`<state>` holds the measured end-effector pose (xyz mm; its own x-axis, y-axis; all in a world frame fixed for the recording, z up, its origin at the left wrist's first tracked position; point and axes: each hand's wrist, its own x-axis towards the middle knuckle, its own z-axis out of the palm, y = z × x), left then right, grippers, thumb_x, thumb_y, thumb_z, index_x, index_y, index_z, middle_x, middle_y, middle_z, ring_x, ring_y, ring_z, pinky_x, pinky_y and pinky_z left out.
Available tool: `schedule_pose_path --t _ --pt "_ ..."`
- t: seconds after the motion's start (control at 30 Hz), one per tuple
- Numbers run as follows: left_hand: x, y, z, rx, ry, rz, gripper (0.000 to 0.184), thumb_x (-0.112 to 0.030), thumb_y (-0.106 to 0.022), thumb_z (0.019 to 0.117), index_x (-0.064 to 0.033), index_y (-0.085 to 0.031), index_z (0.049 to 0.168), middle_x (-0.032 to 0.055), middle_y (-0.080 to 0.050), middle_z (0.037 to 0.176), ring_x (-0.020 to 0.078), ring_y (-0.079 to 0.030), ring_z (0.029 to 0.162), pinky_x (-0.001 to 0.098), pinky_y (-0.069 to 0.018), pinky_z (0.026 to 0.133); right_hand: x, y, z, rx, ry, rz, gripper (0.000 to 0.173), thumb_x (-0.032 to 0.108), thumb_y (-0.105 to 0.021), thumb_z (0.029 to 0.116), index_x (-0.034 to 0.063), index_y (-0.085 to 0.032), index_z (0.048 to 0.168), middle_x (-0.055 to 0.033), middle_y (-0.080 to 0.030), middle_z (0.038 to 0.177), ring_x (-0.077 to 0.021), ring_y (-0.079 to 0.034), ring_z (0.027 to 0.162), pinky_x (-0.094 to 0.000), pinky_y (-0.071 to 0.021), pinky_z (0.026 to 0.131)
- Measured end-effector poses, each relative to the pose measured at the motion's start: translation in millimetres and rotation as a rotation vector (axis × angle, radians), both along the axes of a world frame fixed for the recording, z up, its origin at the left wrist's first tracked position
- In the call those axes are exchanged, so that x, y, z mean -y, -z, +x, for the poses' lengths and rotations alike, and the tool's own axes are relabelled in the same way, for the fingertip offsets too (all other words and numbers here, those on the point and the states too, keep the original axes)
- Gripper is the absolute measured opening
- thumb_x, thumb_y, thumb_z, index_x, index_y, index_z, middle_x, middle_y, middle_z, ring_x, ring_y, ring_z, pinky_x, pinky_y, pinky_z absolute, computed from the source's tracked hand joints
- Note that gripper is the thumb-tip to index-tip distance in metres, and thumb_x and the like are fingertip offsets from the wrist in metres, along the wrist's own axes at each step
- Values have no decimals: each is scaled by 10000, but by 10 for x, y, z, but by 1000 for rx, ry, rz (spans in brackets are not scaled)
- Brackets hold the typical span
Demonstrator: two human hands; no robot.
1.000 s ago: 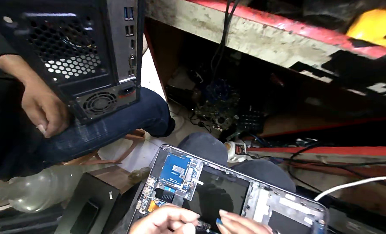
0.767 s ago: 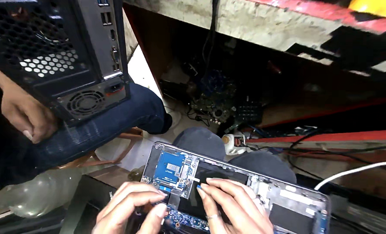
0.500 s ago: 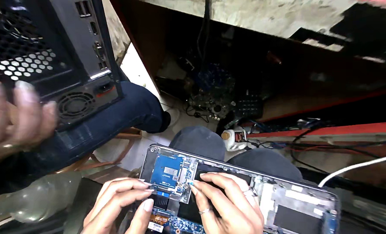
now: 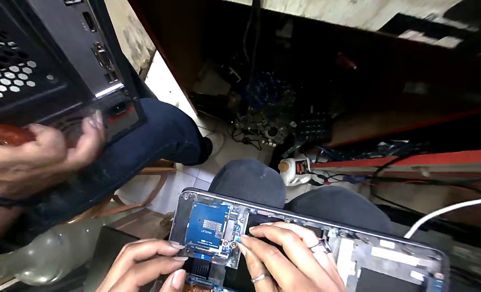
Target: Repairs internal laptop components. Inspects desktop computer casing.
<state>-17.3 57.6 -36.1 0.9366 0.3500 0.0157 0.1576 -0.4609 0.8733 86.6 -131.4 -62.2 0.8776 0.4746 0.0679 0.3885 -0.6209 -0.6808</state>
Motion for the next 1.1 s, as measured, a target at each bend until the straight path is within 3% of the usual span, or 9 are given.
schedule_pose_path --t 0.47,1.1 --pt "-28 -29 13 -14 19 -44 110 -205 -637 1010 -147 -720 1053 -87 -663 1178 -19 -600 1148 157 -514 960 -5 -108 106 -73 -69 -82 121 208 -695 961 196 -808 921 19 -754 984 -196 -661 981 -409 -462 831" --pt "-43 -47 -11 -28 19 -37 106 -196 -632 1012 -143 -717 1045 -83 -661 1169 -25 -597 1144 152 -509 960 11 -52 73 -43 -80 -37 135 150 -675 970 175 -807 954 27 -759 1006 -183 -646 1022 -387 -452 869"
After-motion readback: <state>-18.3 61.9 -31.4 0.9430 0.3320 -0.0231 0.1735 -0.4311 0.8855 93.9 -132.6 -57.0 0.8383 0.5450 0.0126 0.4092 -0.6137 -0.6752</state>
